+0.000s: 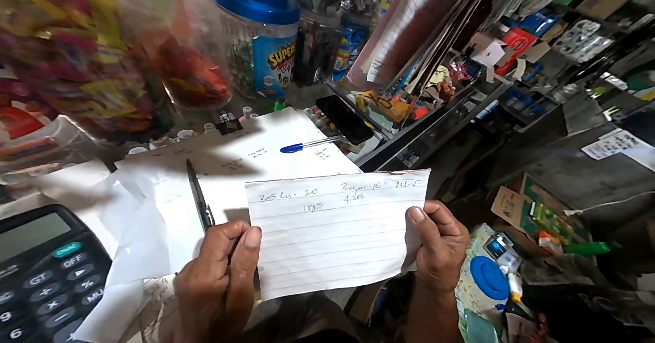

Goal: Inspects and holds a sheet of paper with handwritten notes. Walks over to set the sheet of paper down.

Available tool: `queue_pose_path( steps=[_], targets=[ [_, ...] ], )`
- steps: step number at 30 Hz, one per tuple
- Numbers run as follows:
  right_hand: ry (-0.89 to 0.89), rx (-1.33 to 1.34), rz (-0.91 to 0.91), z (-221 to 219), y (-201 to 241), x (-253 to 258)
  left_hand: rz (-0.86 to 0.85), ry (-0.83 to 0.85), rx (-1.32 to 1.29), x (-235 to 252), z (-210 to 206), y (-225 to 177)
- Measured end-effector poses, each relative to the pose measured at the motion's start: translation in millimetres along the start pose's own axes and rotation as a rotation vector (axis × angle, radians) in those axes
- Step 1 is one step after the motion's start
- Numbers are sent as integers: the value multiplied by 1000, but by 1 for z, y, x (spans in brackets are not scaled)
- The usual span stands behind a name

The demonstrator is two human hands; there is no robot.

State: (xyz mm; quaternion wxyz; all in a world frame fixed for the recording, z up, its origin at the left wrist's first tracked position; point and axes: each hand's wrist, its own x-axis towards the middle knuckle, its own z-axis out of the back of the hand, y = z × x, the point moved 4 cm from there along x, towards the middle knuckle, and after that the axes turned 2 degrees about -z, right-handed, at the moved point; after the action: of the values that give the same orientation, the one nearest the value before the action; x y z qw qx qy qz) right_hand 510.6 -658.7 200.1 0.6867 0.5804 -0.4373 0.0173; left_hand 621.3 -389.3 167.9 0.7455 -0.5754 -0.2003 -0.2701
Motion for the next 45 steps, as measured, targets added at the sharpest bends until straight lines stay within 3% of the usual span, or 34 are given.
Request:
queue_pose_path(
  steps=[45],
  targets=[
    [-7,-13,1,0,-2,2,7,-3,12,0,0,0]
  ],
)
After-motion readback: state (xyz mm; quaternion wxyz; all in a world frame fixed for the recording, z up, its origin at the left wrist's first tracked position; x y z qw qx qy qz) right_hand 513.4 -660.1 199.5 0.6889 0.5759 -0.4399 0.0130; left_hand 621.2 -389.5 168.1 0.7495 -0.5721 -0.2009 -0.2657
